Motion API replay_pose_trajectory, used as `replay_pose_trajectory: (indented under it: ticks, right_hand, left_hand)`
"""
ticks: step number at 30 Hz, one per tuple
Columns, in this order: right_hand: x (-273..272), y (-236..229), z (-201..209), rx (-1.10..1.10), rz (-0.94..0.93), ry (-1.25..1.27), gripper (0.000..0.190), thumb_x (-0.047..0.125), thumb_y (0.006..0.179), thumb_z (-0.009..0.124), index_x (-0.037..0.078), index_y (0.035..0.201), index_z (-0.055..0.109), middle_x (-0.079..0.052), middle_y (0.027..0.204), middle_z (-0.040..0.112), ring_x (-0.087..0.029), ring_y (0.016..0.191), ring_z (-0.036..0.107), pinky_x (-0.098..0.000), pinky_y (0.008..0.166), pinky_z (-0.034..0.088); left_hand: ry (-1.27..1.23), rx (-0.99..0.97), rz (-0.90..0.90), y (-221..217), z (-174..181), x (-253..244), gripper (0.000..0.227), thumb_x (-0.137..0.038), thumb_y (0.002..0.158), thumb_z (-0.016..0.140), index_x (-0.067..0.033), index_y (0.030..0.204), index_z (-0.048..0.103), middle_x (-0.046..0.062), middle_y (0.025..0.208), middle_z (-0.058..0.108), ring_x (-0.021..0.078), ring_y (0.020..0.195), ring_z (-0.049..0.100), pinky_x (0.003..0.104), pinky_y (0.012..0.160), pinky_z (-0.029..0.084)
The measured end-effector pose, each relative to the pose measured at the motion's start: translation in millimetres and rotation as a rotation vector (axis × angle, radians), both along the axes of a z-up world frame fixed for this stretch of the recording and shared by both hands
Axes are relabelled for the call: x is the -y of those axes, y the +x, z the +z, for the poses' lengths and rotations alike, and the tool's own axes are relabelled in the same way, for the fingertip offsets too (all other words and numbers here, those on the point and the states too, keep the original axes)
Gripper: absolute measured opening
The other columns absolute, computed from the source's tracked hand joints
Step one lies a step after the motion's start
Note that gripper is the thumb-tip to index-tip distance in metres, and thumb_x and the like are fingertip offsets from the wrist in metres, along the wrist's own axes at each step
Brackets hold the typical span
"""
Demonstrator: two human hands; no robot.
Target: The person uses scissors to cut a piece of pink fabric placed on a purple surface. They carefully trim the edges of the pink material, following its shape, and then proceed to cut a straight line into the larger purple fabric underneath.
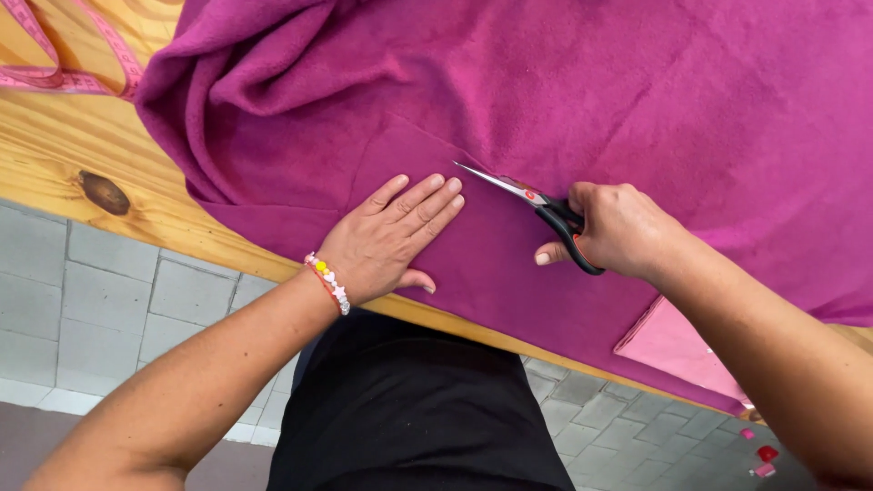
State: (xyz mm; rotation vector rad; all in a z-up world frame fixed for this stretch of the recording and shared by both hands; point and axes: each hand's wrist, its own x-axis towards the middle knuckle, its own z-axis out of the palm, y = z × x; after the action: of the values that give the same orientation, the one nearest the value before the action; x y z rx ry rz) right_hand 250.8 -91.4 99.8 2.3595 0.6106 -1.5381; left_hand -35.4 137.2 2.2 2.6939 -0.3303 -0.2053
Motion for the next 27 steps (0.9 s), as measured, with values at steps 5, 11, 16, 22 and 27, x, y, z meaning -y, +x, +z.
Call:
replay_pose_trajectory:
  ticks: [5, 11, 16, 22, 27]
  right_hand:
    - [1.5, 2.3, -8.8, -0.001, -0.001, 0.024, 0.071, 0.069, 0.069, 0.113, 0.014, 0.09, 0.075, -0.014, 0.074, 0.08, -0.037, 0.085, 0.087, -0.0443, 0.082, 0.065]
    - [1.7, 6.5, -14.2, -0.002, 0.01, 0.044, 0.07, 0.068, 0.071, 0.113, 0.013, 0.086, 0.072, -0.014, 0.07, 0.077, -0.037, 0.081, 0.086, -0.0437, 0.079, 0.065]
    - [6.8, 11.0, -25.8, 0.003, 0.02, 0.037, 0.069, 0.069, 0.072, 0.112, 0.013, 0.084, 0.073, -0.012, 0.067, 0.076, -0.034, 0.076, 0.085, -0.0419, 0.075, 0.064]
    - [-11.8, 7.7, -9.2, -0.012, -0.004, 0.028, 0.066, 0.066, 0.071, 0.114, 0.015, 0.085, 0.075, -0.01, 0.067, 0.078, -0.032, 0.075, 0.085, -0.041, 0.075, 0.064]
    - [-17.9, 7.5, -11.0, -0.023, 0.01, 0.042, 0.069, 0.069, 0.071, 0.113, 0.013, 0.085, 0.075, -0.014, 0.069, 0.077, -0.036, 0.079, 0.086, -0.0433, 0.077, 0.065]
  left_hand:
    - [0.018, -0.005, -0.002, -1.2, -1.2, 2.0, 0.139, -0.091, 0.086, 0.064, -0.0128, 0.194, 0.026, 0.01, 0.204, 0.021, 0.0269, 0.188, 0.018, 0.053, 0.155, 0.005]
    - [0.018, -0.021, -0.004, 0.1, 0.7, 2.2, 0.137, -0.091, 0.088, 0.065, -0.0133, 0.194, 0.026, 0.01, 0.204, 0.02, 0.0268, 0.188, 0.017, 0.053, 0.154, 0.005]
    - [0.022, -0.026, -0.004, 1.0, 0.7, 1.9, 0.136, -0.091, 0.088, 0.065, -0.0139, 0.194, 0.026, 0.009, 0.204, 0.021, 0.0262, 0.188, 0.017, 0.053, 0.155, 0.006]
    - [0.044, -0.02, -0.009, 0.4, 0.1, 1.9, 0.136, -0.092, 0.089, 0.063, -0.0142, 0.194, 0.026, 0.009, 0.204, 0.02, 0.0262, 0.188, 0.017, 0.053, 0.154, 0.006]
    - [0.034, -0.013, -0.011, 0.5, -0.4, 1.4, 0.135, -0.092, 0.09, 0.062, -0.0134, 0.193, 0.026, 0.01, 0.204, 0.02, 0.0268, 0.188, 0.018, 0.053, 0.154, 0.006]
